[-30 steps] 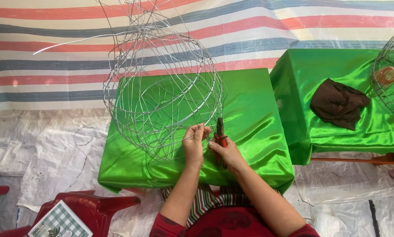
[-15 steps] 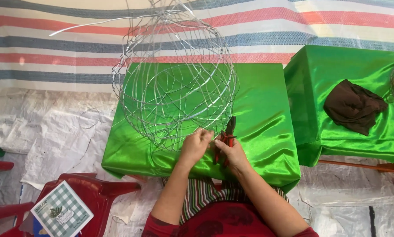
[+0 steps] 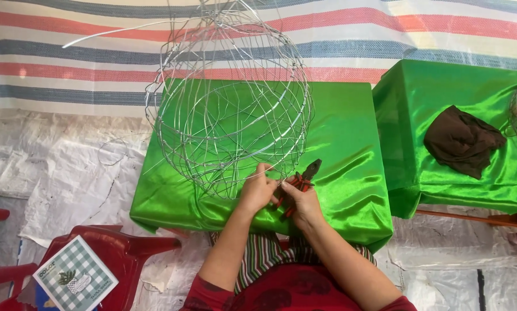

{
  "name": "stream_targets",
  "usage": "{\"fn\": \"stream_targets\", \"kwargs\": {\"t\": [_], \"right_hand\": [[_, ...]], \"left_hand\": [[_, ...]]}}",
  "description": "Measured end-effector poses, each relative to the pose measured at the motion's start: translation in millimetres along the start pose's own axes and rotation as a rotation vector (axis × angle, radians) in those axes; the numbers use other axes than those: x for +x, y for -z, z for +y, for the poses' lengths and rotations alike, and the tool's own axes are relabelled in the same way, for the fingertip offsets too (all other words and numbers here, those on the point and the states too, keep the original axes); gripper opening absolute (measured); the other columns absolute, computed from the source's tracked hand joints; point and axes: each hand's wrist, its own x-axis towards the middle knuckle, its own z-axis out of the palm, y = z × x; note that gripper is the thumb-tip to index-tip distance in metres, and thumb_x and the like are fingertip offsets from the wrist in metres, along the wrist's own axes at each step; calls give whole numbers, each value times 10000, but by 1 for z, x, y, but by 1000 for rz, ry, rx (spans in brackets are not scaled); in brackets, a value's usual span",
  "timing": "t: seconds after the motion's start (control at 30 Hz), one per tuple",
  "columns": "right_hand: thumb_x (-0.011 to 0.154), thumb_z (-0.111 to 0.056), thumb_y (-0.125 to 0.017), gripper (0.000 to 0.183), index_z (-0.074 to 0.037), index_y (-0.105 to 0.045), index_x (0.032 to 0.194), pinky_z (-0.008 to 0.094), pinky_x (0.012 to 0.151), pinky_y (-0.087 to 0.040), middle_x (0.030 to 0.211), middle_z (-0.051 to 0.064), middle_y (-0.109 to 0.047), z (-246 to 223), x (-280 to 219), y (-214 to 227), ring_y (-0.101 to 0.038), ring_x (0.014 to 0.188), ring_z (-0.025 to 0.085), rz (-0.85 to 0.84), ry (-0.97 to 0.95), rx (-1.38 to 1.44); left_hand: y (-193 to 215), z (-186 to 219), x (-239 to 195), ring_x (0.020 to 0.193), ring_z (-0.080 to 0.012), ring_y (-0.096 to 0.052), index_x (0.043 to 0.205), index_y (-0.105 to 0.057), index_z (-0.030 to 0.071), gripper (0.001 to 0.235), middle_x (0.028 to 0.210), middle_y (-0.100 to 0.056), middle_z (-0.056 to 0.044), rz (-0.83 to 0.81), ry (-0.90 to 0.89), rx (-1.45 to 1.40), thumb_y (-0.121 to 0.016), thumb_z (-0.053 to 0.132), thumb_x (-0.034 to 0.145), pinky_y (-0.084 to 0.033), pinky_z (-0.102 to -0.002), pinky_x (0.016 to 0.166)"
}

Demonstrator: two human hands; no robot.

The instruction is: Shaping and assembling a metal wire cage frame using pliers to cut and bend the wire.

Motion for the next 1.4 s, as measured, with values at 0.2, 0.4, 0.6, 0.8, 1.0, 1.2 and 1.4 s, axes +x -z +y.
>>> {"fn": "stream_targets", "kwargs": {"t": [0.2, 0.4, 0.6, 0.8, 1.0, 1.2, 1.4], "right_hand": [[780, 9, -849, 307, -48, -679, 1029, 488, 780, -626, 969, 188, -762, 1, 5, -4, -761, 848, 334, 7, -23, 45], [764, -3, -858, 345, -67, -691, 1059, 479, 822, -612, 969, 142, -765, 4, 19, 9, -753, 879, 295, -7, -48, 7], [745, -21, -883, 356, -90, -703, 1043, 491, 847, -602, 949, 100, -760, -2, 15, 10, -732, 884, 284, -19, -78, 6], [821, -64, -841, 282, -55, -679, 1052, 385, 693, -578, 873, 81, -699, -16, -9, -4, -645, 754, 198, -7, 158, -187], [860, -23, -809, 245, -39, -697, 1078, 285, 533, -552, 767, 75, -654, -41, -11, -7, -610, 540, 135, -226, 493, -386], [824, -27, -850, 292, -26, -706, 1078, 316, 686, -576, 898, 130, -743, -41, 3, 6, -697, 728, 170, -296, 457, -504], [826, -45, -851, 264, -41, -704, 1045, 378, 880, -572, 951, 133, -775, -37, 20, 15, -733, 901, 196, -359, 476, -657]], "left_hand": [[-17, -32, 26, 756, -184, -762, 1290, -490, 110, 429, 1066, -748, -168, 140, 81, -263, -679, 75, 907, -623, -266, 692], [-30, -38, 43, 950, -312, -747, 1341, -514, 21, 510, 1111, -724, -201, 205, 154, -383, -731, 53, 881, -623, -397, 823], [-29, -31, 35, 1146, -341, -672, 1416, -520, -9, 602, 1161, -714, -201, 172, 131, -386, -752, 127, 878, -520, -469, 989], [-19, -12, 17, 953, -258, -708, 1312, -624, 6, 463, 1017, -724, -145, 212, 123, -348, -755, 90, 876, -565, -361, 829], [-24, -31, 34, 940, -256, -701, 1298, -628, -30, 496, 1011, -704, -158, 217, 89, -358, -789, 98, 847, -557, -361, 800], [-24, -29, 29, 889, -239, -723, 1323, -609, -30, 442, 1018, -726, -188, 186, 78, -433, -682, 79, 902, -569, -335, 768], [-23, -35, 37, 991, -297, -677, 1407, -516, -77, 508, 1126, -689, -247, 176, 129, -517, -638, 46, 930, -565, -368, 777]]}}
